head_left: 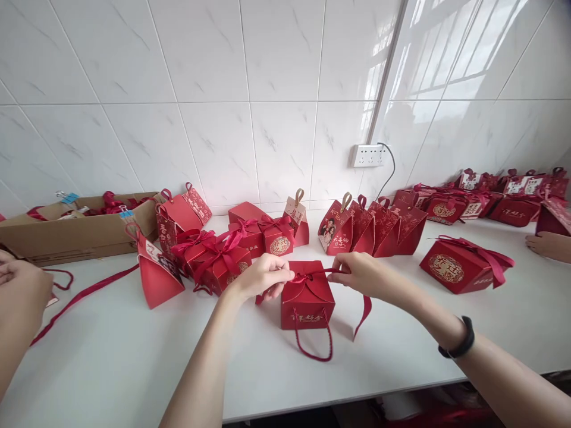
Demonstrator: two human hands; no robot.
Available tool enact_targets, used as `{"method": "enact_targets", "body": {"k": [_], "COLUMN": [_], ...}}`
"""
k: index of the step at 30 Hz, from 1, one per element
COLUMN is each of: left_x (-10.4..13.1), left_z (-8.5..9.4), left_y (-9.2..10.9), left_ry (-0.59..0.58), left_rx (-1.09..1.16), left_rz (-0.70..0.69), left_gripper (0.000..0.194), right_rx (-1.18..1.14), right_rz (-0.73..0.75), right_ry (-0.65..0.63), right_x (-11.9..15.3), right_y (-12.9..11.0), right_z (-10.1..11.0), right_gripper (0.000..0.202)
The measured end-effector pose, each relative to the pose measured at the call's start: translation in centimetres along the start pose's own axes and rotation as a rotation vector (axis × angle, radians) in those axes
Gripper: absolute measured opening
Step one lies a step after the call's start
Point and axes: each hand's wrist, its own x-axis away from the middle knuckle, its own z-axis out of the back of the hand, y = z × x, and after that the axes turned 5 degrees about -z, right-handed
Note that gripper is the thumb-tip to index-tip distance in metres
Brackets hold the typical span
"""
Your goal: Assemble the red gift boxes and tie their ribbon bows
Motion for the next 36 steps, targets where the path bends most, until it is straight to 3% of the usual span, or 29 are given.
{"method": "enact_targets", "body": {"k": [3, 6, 12, 18, 25, 31, 36], "left_x": [0.4, 0.5, 0.3, 0.4, 0.1, -0.4, -0.7], "left_z": [0.4, 0.2, -0.2, 0.2, 0.6, 1.2, 1.2], "left_y": [0.5, 0.8, 0.6, 0.4, -0.5, -1.6, -2.2], "left_ry": [-0.107, -0.136, -0.069, -0.108, -0.141, -0.194, -0.241], "left_rx": [0.090, 0.061, 0.032, 0.019, 0.067, 0.129, 0.213], "left_rz": [0.050, 0.098, 0.053, 0.060, 0.045, 0.062, 0.015], "left_gripper": [0.036, 0.043, 0.032, 0.032, 0.026, 0.024, 0.024], "right_rx": [-0.212, -0.328, -0.340, -0.466, -0.703, -1.113, -1.274], "right_rz": [-0.007, 0.000, 0.038, 0.069, -0.102, -0.154, -0.163], "right_ry": [-0.187, -0.258, -0.171, -0.129, -0.095, -0.143, -0.143], "right_x": [-0.8, -0.7, -0.9, -1.1, 0.3, 1.2, 1.3], "right_y": [0.9, 0.6, -1.5, -2.3, -0.4, 0.9, 1.5], "right_z": [0.8, 1.2, 0.8, 0.1, -0.8, -3.2, -4.7], "right_gripper": [0.029, 0.037, 0.048, 0.049, 0.031, 0.027, 0.028]}}
